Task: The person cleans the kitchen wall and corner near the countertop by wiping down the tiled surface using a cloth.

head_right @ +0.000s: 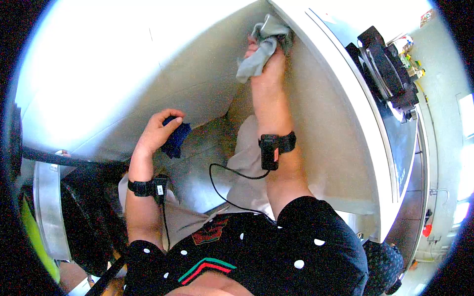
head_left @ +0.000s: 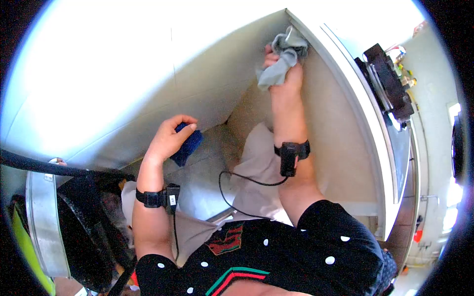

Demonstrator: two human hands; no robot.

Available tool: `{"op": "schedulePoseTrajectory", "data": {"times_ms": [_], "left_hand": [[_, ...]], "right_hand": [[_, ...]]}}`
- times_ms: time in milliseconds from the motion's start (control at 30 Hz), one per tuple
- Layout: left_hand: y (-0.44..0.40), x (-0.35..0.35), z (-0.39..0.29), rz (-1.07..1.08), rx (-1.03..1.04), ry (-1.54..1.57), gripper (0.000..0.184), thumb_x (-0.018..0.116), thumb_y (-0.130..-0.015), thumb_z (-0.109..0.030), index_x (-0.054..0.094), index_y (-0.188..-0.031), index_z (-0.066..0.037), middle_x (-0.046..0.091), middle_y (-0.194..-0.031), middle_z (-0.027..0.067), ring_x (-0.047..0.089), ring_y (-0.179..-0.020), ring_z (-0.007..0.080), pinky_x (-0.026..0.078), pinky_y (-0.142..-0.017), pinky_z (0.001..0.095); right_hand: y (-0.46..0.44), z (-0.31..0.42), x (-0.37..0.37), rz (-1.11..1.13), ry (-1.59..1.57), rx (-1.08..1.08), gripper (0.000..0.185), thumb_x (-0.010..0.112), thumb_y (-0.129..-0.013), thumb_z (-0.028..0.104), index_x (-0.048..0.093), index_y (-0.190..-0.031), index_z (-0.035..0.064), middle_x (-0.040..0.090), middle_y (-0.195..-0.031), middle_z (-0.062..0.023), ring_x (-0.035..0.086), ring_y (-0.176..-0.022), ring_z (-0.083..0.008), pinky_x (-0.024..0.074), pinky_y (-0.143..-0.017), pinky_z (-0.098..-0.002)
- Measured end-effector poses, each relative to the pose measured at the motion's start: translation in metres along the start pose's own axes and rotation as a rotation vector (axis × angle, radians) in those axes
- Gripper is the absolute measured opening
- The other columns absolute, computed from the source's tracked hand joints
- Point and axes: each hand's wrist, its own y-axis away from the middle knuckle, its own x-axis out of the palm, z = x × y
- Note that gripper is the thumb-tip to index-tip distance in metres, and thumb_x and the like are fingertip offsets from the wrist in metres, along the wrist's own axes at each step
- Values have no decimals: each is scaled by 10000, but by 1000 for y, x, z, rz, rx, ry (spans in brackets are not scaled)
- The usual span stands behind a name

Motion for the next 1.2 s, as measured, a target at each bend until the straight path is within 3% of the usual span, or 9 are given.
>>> {"op": "schedulePoseTrajectory", "data": {"times_ms": [67, 333, 433, 533, 600, 800, 900, 967, 1200], "left_hand": [[1, -1, -2, -23, -10, -62, 250, 613, -868, -226, 641, -1014, -24, 655, -882, 57, 583, -823, 127, 458, -771, 270], [1, 1, 0, -21, 24, -79, 257, 613, -863, -232, 642, -1010, -23, 661, -894, 69, 590, -833, 133, 461, -773, 273], [1, -2, 4, -19, 9, -54, 264, 614, -860, -235, 640, -1012, -21, 662, -894, 73, 593, -833, 135, 464, -771, 276], [1, -3, 7, -20, 15, -56, 268, 614, -859, -237, 640, -1014, -20, 660, -887, 71, 592, -828, 135, 466, -765, 276], [1, -2, 5, -21, 22, -54, 269, 615, -859, -238, 640, -1015, -20, 658, -881, 68, 590, -824, 134, 466, -761, 275], [1, -3, 2, 1, -53, -18, 263, 616, -860, -242, 643, -1003, -23, 655, -871, 58, 585, -812, 126, 467, -751, 272], [2, -2, 3, -4, -21, -26, 266, 615, -861, -246, 644, -1007, -25, 654, -870, 56, 585, -810, 125, 466, -750, 270], [2, -2, 1, 4, -36, 3, 268, 615, -861, -245, 644, -1012, -26, 657, -879, 64, 587, -821, 133, 466, -762, 279], [3, -4, 4, -16, -5, -66, 271, 616, -861, -236, 642, -1026, -23, 666, -920, 98, 604, -870, 171, 460, -802, 299]], "right_hand": [[0, -14, -30, 89, 120, -108, 293, 432, -917, 375, 541, -962, 108, 560, -789, -64, 529, -597, -152, 448, -504, -267], [-19, -60, -139, -556, -267, 154, 266, 372, -932, 245, 502, -1099, 83, 544, -897, -152, 526, -580, -190, 456, -480, -319], [-1, -20, -87, -254, -184, 162, 404, 392, -912, 241, 429, -1259, 36, 479, -1108, -284, 526, -594, -174, 448, -469, -292], [22, 12, -22, 49, -56, 79, 329, 445, -928, 276, 492, -1154, 42, 564, -1032, -225, 576, -644, -177, 466, -465, -269], [41, 13, 17, 87, 165, -231, 334, 466, -935, 329, 512, -1122, 56, 610, -920, -158, 578, -634, -174, 461, -452, -278], [47, -7, -38, -213, 343, -173, 265, 415, -940, 258, 520, -1098, 73, 581, -888, -136, 555, -643, -160, 410, -435, -257], [40, -27, -112, -144, 33, 63, 242, 431, -943, 279, 541, -1012, 75, 577, -794, -93, 548, -612, -193, 482, -501, -300], [33, -43, -141, -454, -281, 58, 207, 428, -922, 212, 536, -1016, 63, 546, -847, -96, 531, -625, -200, 486, -523, -303], [67, 25, -48, -44, -213, 196, 218, 481, -909, 224, 549, -1020, 48, 567, -882, -111, 574, -673, -217, 493, -511, -314]]}}
